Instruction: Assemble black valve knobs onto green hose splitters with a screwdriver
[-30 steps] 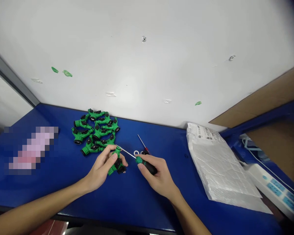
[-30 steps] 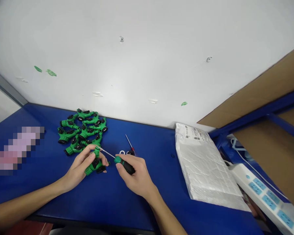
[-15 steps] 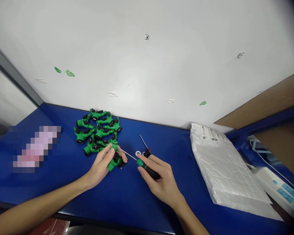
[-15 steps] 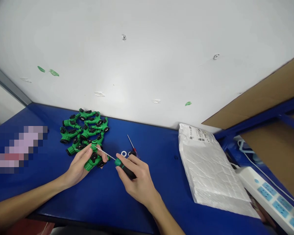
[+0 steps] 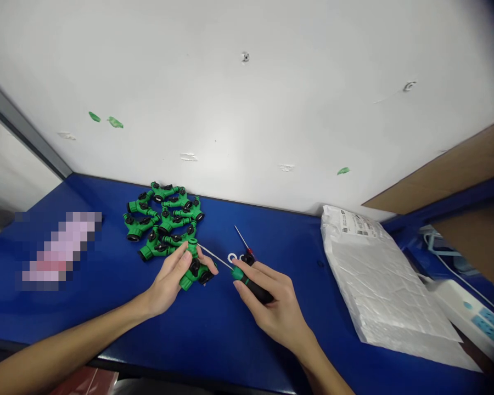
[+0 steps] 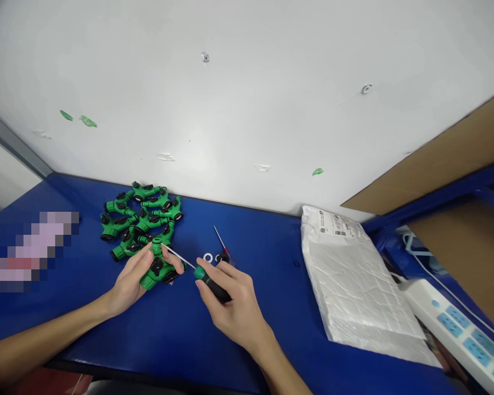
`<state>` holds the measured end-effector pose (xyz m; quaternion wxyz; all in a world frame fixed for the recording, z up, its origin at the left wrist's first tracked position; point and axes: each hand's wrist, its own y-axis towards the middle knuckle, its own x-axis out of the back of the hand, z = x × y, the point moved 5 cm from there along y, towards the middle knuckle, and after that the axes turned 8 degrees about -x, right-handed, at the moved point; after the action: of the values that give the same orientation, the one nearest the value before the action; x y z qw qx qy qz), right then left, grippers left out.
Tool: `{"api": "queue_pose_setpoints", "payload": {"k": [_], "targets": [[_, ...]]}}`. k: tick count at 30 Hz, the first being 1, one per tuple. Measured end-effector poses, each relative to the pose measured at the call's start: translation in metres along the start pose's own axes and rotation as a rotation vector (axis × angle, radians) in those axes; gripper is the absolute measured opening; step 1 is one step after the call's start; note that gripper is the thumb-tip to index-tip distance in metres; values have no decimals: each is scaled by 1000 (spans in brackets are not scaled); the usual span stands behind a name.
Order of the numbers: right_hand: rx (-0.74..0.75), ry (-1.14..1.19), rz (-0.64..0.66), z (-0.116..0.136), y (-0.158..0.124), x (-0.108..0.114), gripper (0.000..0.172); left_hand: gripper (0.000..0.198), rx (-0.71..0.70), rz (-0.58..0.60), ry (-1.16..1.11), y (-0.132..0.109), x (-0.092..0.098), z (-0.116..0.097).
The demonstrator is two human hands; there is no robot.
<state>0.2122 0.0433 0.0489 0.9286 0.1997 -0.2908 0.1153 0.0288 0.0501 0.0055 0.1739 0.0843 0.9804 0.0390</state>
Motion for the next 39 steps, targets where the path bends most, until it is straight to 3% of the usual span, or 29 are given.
{"api": "queue_pose_setpoints", "payload": {"k": [7, 13, 16, 19, 24, 26, 29, 31, 34, 39], "targets": [[28, -59, 41, 1, 0, 2, 33, 44, -41, 100, 79, 1, -3, -5], [123, -175, -5, 3, -7, -3, 38, 45, -56, 122, 160, 3, 1, -3], [41, -71, -23, 1, -7, -6, 33, 46, -93, 132, 211, 2, 0, -6], [-72, 65, 38, -3, -5, -9, 27, 45, -133, 142, 233, 1, -1, -9], [102, -173, -58, 3, -6, -8, 32, 46, -49, 132, 184, 2, 2, 0], [103, -164, -37, 3, -6, -9, 32, 48, -22, 135, 161, 3, 3, 2], [54, -99, 4, 2, -6, -10, 31, 49, -79, 143, 290, 4, 5, -2], [98, -196, -11, 5, -7, -8, 32, 46, -72, 136, 383, 4, 8, -3], [145, -259, 1, 6, -6, -1, 34, 46, 21, 170, 276, 6, 9, -1], [5, -13, 130, -2, 1, 14, 28, 45, 141, 356, 59, 8, 4, -5]]}}
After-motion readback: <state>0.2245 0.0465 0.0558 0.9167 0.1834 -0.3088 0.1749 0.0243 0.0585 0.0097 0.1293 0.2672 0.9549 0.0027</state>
